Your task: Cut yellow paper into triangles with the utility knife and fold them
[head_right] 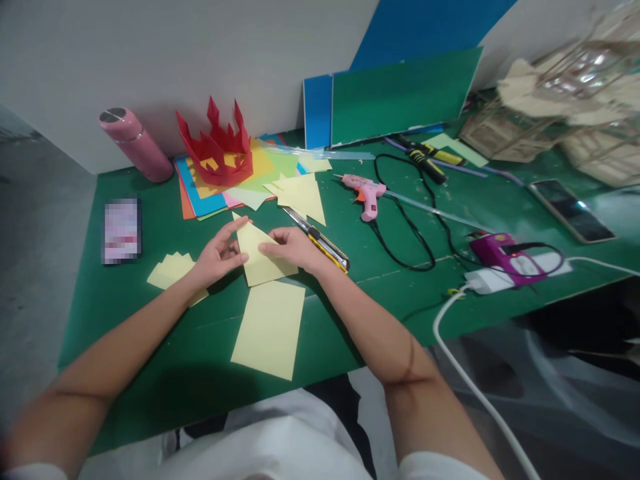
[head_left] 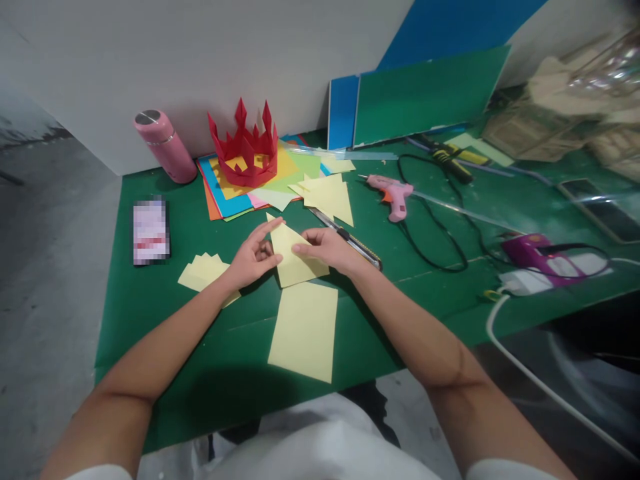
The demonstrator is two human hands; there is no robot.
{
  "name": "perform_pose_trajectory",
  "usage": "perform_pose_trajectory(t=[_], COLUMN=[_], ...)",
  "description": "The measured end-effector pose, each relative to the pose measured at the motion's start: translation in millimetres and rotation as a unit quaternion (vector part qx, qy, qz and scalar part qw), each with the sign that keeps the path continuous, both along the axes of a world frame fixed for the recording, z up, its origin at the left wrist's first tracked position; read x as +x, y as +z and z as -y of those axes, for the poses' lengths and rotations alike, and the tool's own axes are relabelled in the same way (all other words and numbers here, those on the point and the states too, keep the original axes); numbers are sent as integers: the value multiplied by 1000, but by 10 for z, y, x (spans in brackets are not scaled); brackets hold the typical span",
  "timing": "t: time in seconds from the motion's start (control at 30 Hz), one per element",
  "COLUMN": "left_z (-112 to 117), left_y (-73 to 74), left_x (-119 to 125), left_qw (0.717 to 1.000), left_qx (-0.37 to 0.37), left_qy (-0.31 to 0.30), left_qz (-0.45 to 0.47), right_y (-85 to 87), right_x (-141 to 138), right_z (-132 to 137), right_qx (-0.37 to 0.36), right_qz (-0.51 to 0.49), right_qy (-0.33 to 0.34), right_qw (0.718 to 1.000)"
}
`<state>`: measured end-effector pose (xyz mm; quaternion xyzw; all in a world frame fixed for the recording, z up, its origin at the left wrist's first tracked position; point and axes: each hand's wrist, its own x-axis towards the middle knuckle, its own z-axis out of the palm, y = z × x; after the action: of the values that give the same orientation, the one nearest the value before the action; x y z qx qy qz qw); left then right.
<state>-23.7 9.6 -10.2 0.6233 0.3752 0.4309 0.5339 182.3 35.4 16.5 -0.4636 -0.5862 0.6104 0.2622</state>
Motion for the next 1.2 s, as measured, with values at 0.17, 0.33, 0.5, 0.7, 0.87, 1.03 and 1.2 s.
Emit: perform_pose_trajectory(t=[0.17,0.33,0.5,0.7,0.87,1.03,1.2], left_z=[17,33,42,41,74,118,65], left_y=[26,70,46,65,119,165,128], left_x=[15,22,17,45,67,58,6], left_qw=[999,996,983,967,954,905,863], left_qx=[9,21,41,51,68,162,227], left_qy=[1,2,37,53,62,108,71], left_qz=[-33,-81,-176,-242,-285,-377,-445], right_y=[-4,-86,-205,-183,-208,-254,-271], right_x=[-11,-12,-63,-119,-111,-85,-49], right_z=[7,-6,1,80,67,26,-3], right_qx=[-6,19,130,302,334,391,439], right_qz=[-7,10,89,184,195,205,245], right_qy=[-21,-27,-34,-31,8,36,72], right_qw=[1000,999,987,935,922,896,862])
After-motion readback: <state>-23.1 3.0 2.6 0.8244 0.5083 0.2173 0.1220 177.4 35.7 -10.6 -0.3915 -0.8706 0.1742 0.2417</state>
